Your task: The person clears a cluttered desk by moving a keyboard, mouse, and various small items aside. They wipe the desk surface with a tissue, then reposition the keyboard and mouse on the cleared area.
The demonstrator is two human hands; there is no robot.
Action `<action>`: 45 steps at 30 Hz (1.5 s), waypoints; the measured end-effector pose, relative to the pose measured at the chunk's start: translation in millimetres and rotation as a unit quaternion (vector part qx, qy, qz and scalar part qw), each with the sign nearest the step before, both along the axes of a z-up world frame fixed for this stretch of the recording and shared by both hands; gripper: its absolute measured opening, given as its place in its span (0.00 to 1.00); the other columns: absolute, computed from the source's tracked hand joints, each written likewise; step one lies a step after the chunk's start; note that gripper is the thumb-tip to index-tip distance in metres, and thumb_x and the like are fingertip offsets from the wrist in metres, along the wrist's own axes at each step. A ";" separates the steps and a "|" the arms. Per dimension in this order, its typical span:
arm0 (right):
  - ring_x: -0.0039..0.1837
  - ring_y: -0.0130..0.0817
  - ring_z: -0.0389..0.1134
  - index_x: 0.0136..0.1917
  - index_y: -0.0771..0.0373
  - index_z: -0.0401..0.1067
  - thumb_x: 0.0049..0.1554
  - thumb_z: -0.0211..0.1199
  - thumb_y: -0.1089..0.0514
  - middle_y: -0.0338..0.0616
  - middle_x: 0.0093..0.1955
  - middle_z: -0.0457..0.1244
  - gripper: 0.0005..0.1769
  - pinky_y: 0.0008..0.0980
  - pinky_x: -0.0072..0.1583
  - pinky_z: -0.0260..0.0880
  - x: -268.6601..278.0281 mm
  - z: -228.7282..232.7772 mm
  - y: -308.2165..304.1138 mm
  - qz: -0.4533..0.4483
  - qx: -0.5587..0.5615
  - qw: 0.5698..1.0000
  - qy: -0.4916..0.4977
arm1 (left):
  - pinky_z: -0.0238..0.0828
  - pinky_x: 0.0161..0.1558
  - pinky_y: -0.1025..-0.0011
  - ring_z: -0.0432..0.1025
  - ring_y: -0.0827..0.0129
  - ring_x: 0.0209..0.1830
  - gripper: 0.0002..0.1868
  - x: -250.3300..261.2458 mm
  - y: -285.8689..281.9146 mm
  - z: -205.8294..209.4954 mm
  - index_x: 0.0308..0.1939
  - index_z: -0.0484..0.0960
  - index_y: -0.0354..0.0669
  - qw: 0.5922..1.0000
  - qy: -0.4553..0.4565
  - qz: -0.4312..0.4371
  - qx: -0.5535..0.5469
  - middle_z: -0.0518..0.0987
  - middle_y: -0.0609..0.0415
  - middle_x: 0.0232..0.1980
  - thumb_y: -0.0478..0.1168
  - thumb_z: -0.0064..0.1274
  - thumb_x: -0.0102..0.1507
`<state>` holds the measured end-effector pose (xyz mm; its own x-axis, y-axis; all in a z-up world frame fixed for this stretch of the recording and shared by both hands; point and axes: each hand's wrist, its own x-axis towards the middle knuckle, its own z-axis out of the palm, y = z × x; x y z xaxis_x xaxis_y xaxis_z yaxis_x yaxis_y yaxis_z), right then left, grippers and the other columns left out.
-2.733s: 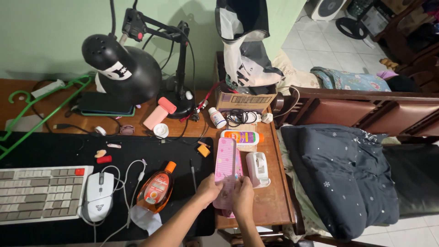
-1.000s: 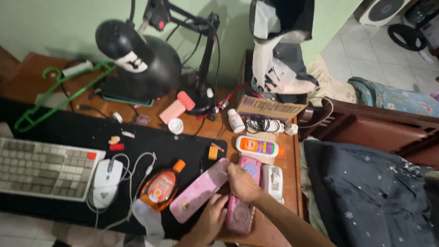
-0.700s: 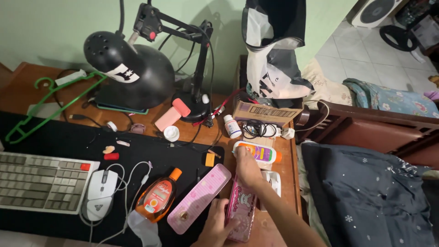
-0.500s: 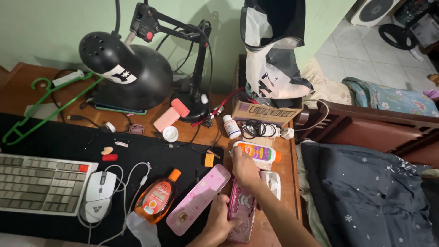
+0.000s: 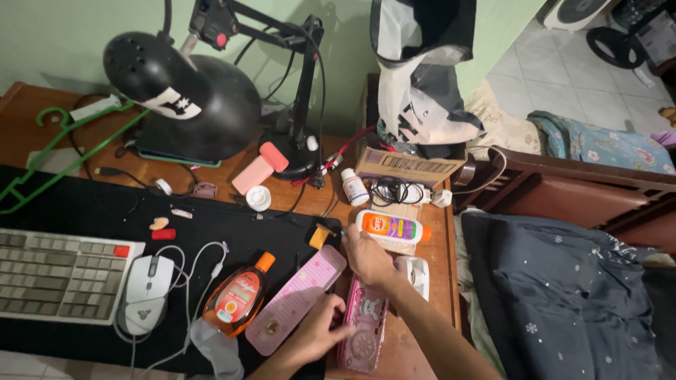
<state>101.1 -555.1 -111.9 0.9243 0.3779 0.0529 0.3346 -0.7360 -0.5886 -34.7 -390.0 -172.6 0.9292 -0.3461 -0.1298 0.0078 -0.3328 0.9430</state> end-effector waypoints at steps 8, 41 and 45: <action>0.43 0.62 0.69 0.52 0.66 0.60 0.62 0.53 0.55 0.64 0.39 0.66 0.12 0.52 0.45 0.68 -51.7 21.1 -0.1 -0.249 0.116 0.961 0.019 | 0.76 0.47 0.70 0.78 0.68 0.44 0.16 9.0 -6.3 -25.1 0.59 0.74 0.38 0.995 0.046 0.073 -0.051 0.82 0.50 0.48 0.34 0.48 0.67; 0.49 0.62 0.65 0.56 0.72 0.63 0.53 0.61 0.65 0.62 0.45 0.66 0.19 0.54 0.51 0.66 -176.5 -6.2 23.3 -0.451 0.032 0.887 -0.091 | 0.70 0.44 0.49 0.75 0.43 0.42 0.18 26.8 -45.3 38.3 0.41 0.72 0.38 0.984 -0.016 0.054 0.167 0.80 0.40 0.38 0.47 0.60 0.62; 0.45 0.60 0.68 0.55 0.71 0.64 0.55 0.58 0.64 0.62 0.43 0.66 0.15 0.53 0.47 0.68 -180.4 -0.3 -5.3 -0.464 0.038 0.882 -0.068 | 0.70 0.45 0.53 0.73 0.43 0.45 0.13 15.4 -43.4 53.2 0.39 0.72 0.38 0.974 -0.211 0.071 0.047 0.79 0.40 0.41 0.39 0.60 0.59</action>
